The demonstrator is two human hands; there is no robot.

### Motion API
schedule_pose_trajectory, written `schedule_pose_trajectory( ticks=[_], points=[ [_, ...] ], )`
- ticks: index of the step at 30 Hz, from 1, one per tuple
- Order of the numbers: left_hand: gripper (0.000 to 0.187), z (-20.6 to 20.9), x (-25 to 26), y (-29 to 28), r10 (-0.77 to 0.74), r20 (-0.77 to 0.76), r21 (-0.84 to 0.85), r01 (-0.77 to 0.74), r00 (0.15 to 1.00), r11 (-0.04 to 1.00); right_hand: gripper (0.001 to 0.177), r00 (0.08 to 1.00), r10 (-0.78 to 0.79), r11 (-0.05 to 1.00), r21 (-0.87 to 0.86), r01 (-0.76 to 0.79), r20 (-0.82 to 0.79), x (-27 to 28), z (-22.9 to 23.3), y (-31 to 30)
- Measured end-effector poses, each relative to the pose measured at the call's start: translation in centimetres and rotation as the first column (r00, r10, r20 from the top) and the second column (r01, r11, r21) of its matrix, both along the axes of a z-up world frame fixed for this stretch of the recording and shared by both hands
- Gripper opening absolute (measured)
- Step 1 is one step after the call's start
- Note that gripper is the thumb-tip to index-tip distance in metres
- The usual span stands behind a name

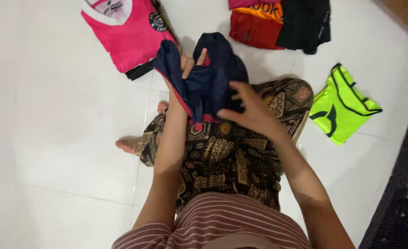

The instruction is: The person folds t-shirts and shorts by hand on a tiled floor and stacks them.

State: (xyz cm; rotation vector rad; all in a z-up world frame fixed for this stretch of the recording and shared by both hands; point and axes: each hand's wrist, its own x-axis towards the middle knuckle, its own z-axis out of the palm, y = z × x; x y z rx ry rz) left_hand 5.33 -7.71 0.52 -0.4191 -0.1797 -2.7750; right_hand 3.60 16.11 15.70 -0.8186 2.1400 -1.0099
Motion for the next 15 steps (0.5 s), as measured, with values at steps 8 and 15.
schedule_pose_trajectory(
  ticks=[8, 15],
  points=[
    [0.012, 0.3, 3.3, -0.9, 0.093, 0.070, 0.105, -0.100, 0.993, 0.989, 0.037, 0.988, -0.080, 0.997, -0.007, 0.079, -0.129, -1.6, -6.4, -0.3],
    [0.012, -0.7, 4.5, -2.6, 0.090, 0.003, 0.168, -0.089, 0.996, 0.982, 0.040, 0.829, -0.503, 0.833, -0.392, 0.390, -0.244, -14.8, -8.1, 11.2]
  ],
)
